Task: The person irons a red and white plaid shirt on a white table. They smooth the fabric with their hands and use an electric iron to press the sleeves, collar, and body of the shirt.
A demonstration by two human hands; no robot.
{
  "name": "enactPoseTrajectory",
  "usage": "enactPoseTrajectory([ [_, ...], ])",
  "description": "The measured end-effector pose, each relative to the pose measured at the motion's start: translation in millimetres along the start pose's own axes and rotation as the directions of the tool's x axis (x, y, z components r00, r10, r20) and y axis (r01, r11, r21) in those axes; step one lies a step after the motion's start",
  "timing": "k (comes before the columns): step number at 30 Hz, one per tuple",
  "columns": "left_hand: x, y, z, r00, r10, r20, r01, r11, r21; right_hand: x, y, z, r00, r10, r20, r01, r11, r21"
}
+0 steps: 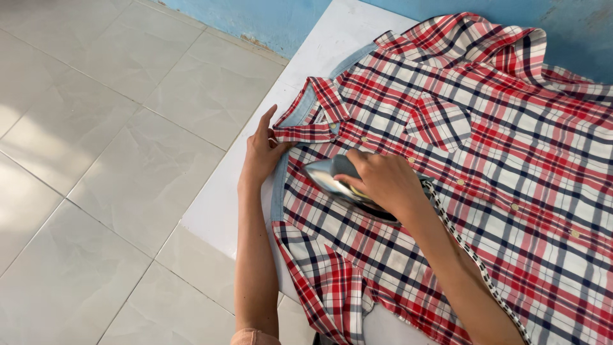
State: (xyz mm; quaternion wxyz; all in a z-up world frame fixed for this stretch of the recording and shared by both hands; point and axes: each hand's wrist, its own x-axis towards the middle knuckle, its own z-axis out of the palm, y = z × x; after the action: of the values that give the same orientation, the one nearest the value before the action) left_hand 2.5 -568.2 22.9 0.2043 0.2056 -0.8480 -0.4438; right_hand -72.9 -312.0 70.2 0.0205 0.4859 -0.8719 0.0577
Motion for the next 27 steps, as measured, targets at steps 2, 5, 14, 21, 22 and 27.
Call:
enactPoseTrajectory([
  [2, 0, 0, 0, 1.0, 0.013, 0.0, -0.013, 1.0, 0.021, -5, -4, -3, 0.995, -0.098, 0.016, 0.097, 0.994, 0.051],
  [5, -1, -1, 1, 1.0, 0.03, -0.003, -0.03, 0.999, 0.013, -8, -8, -3, 0.993, -0.104, -0.055, 0.109, 0.989, 0.098],
  [14, -2, -2, 2, 0.996, 0.089, -0.007, -0.089, 0.996, 0.019, -21, -11, -2, 0.989, -0.146, -0.034, 0.15, 0.96, 0.236],
  [21, -1, -4, 5, 0.999, 0.036, -0.029, -0.036, 0.999, 0.023, -31, -16, -1, 0.981, -0.175, 0.083, 0.154, 0.964, 0.218],
  [22, -2, -5, 5, 0.997, 0.067, -0.034, -0.067, 0.998, 0.01, -31, -16, 0, 0.986, -0.158, 0.06, 0.143, 0.97, 0.199],
  [27, -4, -7, 6, 0.993, 0.108, -0.041, -0.109, 0.994, -0.006, -36, -21, 1, 0.996, -0.072, 0.061, 0.069, 0.996, 0.062],
])
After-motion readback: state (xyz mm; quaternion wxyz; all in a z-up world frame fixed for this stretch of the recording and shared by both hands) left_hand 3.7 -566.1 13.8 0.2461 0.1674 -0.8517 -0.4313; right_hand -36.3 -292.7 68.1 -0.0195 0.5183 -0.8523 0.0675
